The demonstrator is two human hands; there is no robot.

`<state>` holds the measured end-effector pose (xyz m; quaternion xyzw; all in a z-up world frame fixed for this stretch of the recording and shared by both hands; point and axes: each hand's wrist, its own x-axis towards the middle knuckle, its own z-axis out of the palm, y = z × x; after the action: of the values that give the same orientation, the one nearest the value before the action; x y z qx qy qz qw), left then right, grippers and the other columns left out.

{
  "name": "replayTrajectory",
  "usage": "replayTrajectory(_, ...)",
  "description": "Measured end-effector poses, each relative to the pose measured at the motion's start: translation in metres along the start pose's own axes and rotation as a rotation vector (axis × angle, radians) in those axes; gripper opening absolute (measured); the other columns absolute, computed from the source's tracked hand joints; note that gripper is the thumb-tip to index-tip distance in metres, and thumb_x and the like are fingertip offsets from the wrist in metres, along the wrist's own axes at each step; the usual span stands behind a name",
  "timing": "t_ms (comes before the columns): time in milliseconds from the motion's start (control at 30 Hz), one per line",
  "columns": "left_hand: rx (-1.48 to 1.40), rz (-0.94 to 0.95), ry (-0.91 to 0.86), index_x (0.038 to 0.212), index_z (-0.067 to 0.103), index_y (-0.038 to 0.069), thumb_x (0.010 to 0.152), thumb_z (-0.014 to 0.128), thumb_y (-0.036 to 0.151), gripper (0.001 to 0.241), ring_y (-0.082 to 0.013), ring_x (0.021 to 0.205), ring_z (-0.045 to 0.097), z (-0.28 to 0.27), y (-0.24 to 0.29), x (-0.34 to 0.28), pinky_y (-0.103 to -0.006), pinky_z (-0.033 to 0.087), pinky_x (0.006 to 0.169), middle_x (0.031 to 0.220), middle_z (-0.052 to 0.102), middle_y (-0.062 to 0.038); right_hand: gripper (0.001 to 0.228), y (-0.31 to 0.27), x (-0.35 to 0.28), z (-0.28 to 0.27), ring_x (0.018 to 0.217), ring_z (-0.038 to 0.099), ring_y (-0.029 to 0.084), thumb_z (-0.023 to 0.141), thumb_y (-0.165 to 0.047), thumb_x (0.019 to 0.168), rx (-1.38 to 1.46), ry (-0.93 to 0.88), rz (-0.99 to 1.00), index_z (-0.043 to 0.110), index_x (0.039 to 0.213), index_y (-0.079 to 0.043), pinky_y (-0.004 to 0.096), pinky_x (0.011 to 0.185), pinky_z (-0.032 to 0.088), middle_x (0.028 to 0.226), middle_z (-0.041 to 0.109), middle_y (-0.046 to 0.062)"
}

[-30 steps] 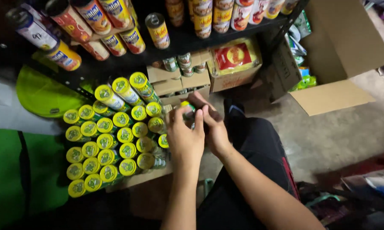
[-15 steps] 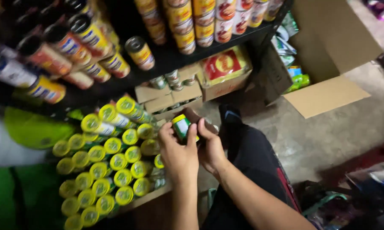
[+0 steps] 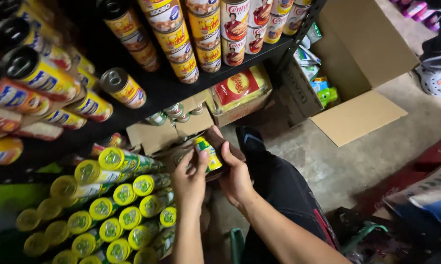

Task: The recorder is wiping canned goods with a cloth and stocking them onto storage shelves.

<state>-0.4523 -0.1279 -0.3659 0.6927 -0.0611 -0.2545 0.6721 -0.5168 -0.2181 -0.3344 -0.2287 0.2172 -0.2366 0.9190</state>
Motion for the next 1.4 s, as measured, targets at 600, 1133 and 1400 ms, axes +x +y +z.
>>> replayTrajectory(600,0.249,-0.094,-0.025,0.147,0.050,0.006,0.093,0.064,0.038,0.064,-0.0215,0.093,0.072,0.005,-0.008,0.001,-0.0346,0.060,0.074,0.115,0.073,-0.011,0.055,-0.014,0.018,-0.020,0.117,0.064,0.023,0.055,-0.036,0.101,-0.087,0.065,0.066,0.057,0.145,-0.002,0.039,0.098,0.049,0.137,0.066,0.013)
replayTrajectory(1133,0.136,-0.128,0.029,0.148,0.049,0.010,0.100,0.054,0.039,0.057,-0.0201,0.125,0.060,0.002,-0.019,-0.012,-0.0379,0.048,0.102,0.142,0.060,-0.008,0.036,0.009,0.012,-0.038,0.137,0.053,0.020,0.058,-0.023,0.104,-0.305,-0.124,-0.039,0.068,0.128,0.003,0.034,0.117,0.038,0.156,0.053,0.012)
replayTrajectory(1400,0.202,-0.176,0.080,0.146,0.052,0.000,0.093,0.071,0.028,0.063,-0.0199,0.096,0.068,0.001,0.016,-0.016,-0.0326,0.057,0.077,0.123,0.069,-0.017,0.050,0.004,0.008,-0.029,0.116,0.066,0.019,0.057,-0.035,0.104,-0.074,-0.029,0.156,0.062,0.142,-0.004,0.034,0.103,0.051,0.130,0.070,0.009)
